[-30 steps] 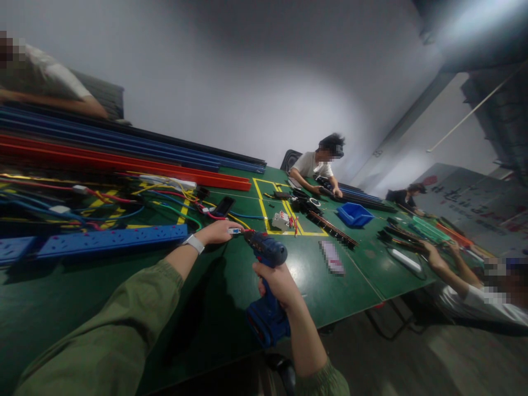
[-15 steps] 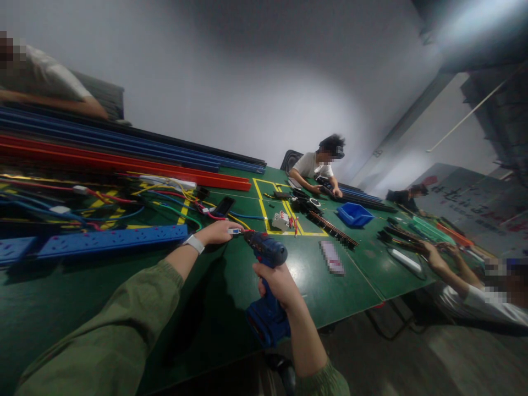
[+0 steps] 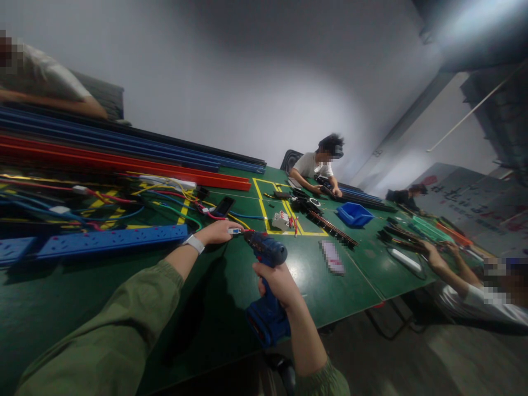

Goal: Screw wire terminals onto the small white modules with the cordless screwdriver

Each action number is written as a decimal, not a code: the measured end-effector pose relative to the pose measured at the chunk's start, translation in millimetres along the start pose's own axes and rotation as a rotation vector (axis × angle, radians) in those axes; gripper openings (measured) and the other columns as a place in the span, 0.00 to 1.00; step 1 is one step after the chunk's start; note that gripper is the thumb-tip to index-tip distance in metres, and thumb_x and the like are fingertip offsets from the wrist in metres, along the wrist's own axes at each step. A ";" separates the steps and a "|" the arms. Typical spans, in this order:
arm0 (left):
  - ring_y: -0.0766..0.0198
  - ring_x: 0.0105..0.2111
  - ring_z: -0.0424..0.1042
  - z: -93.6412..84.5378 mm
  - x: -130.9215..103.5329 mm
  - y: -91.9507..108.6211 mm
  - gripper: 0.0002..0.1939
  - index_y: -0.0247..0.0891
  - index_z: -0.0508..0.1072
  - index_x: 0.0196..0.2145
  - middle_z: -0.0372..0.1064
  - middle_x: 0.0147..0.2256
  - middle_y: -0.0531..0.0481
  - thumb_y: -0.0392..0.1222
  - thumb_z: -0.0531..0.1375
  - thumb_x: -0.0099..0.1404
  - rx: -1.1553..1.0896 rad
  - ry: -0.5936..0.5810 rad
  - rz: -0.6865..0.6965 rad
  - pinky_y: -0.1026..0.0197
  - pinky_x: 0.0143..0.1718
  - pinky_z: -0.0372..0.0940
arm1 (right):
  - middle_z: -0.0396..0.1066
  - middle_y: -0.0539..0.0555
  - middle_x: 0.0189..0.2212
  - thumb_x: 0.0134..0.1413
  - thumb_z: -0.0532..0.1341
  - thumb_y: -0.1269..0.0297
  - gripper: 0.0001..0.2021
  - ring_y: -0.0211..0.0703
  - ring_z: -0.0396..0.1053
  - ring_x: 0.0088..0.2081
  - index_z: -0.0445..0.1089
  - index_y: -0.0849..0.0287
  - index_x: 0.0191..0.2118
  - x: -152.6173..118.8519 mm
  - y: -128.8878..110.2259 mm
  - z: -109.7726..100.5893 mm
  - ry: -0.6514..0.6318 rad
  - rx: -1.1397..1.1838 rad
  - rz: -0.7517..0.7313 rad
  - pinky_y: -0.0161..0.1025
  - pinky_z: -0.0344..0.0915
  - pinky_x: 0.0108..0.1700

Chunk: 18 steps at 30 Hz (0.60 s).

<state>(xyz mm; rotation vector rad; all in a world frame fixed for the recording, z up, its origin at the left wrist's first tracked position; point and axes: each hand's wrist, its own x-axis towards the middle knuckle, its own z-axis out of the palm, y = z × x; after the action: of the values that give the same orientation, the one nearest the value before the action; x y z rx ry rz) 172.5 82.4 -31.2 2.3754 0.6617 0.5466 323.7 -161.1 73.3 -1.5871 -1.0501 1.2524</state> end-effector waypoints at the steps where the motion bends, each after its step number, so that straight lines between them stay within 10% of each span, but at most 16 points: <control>1: 0.59 0.47 0.73 -0.2 -0.1 0.6 0.22 0.43 0.75 0.51 0.75 0.48 0.48 0.43 0.57 0.59 -0.002 -0.002 0.000 0.62 0.53 0.60 | 0.60 0.41 0.14 0.47 0.63 0.60 0.16 0.36 0.61 0.13 0.64 0.59 0.41 -0.1 -0.1 0.0 0.001 -0.004 0.013 0.33 0.56 0.18; 18: 0.58 0.44 0.73 0.4 1.0 -4.0 0.25 0.42 0.75 0.51 0.76 0.47 0.47 0.38 0.56 0.55 0.005 -0.019 -0.002 0.61 0.49 0.62 | 0.59 0.40 0.13 0.48 0.63 0.59 0.15 0.36 0.62 0.13 0.61 0.59 0.40 -0.4 1.1 -0.3 0.005 -0.037 -0.026 0.33 0.57 0.18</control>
<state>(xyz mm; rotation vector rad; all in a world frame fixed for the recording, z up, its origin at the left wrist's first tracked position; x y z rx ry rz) 172.2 85.5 -33.8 2.3814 0.6577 0.5210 324.1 -161.8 72.4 -1.5995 -1.0932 1.2175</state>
